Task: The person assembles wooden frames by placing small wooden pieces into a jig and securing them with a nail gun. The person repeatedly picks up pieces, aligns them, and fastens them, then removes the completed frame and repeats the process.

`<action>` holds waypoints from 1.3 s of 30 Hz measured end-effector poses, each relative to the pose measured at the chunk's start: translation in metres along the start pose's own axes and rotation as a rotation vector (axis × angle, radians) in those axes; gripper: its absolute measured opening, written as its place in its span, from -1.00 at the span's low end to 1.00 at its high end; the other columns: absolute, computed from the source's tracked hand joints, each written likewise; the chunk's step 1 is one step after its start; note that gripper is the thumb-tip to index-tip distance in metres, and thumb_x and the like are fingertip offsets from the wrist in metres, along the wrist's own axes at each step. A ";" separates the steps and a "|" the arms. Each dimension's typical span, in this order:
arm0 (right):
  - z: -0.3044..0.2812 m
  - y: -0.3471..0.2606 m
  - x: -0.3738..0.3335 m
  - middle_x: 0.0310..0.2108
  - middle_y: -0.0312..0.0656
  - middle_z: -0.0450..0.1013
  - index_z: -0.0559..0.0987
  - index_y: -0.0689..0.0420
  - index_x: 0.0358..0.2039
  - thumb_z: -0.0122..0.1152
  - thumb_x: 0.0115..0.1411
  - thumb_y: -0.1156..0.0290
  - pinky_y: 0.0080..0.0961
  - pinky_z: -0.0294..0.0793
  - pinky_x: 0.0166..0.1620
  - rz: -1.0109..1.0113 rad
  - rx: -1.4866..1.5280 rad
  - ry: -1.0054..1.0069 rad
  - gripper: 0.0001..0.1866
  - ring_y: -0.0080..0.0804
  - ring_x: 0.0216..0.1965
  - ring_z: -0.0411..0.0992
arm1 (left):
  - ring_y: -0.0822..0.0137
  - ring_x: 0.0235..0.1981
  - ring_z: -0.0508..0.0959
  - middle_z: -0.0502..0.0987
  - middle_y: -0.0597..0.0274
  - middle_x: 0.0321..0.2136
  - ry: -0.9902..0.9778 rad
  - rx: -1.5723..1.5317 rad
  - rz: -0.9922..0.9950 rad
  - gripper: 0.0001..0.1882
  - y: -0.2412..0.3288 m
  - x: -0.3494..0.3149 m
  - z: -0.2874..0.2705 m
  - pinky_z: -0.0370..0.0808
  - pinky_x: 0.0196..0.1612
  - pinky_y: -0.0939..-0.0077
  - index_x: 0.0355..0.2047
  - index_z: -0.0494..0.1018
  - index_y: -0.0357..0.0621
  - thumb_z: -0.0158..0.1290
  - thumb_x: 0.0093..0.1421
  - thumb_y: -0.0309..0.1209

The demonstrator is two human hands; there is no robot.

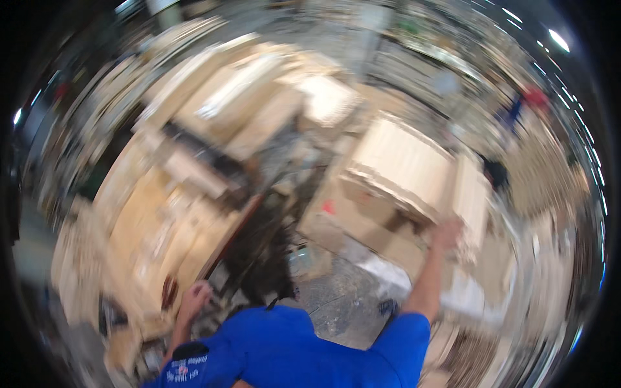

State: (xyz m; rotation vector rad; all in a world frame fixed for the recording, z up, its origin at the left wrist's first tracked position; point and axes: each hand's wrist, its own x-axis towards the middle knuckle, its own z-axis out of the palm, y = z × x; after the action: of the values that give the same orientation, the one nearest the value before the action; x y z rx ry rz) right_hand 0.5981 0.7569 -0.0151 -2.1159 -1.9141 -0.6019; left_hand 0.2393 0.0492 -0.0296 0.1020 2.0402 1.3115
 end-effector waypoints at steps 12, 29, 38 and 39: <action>-0.065 -0.029 -0.054 0.23 -0.09 0.42 0.40 -0.09 0.37 0.22 0.32 0.05 0.03 0.56 0.09 -0.153 -0.086 0.034 -0.37 0.02 0.15 0.49 | -0.07 0.04 0.60 0.65 0.03 -0.08 0.910 0.931 0.296 -0.62 0.022 -0.072 -0.069 0.48 0.19 0.08 -0.01 0.60 -0.20 0.32 0.18 -0.34; -0.276 -0.262 -0.508 0.07 -0.04 0.49 0.53 0.15 0.18 0.39 0.21 0.57 -0.29 0.63 -0.10 -1.563 1.307 -0.975 -0.50 -0.17 -0.05 0.55 | 0.01 0.05 0.51 0.53 0.09 -0.02 0.699 0.854 0.434 -0.52 -0.053 -0.073 -0.113 0.43 0.18 0.04 0.14 0.49 -0.16 0.25 0.23 -0.32; -0.335 -0.327 -0.595 -0.02 -0.01 0.56 0.60 0.14 0.08 0.45 0.19 0.38 -0.18 0.65 -0.13 -2.209 1.065 -0.709 -0.56 -0.06 -0.10 0.61 | 0.01 0.04 0.49 0.53 0.11 -0.03 0.864 0.832 0.340 -0.56 -0.059 -0.056 -0.127 0.44 0.20 0.09 0.11 0.52 -0.18 0.10 0.20 -0.42; -0.342 -0.335 -0.597 -0.07 -0.03 0.59 0.64 0.15 0.02 0.44 0.20 0.38 -0.18 0.65 -0.14 -2.239 1.018 -0.769 -0.62 -0.08 -0.13 0.63 | 0.02 0.04 0.49 0.52 0.11 -0.04 0.884 0.830 0.311 -0.59 -0.058 -0.055 -0.124 0.44 0.20 0.09 0.10 0.52 -0.17 0.06 0.23 -0.42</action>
State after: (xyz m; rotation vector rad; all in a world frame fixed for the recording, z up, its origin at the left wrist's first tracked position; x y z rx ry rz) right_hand 0.1776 0.1173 -0.0105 1.0641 -2.9059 0.9860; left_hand 0.2241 -0.0977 -0.0194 0.2494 3.3448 0.5892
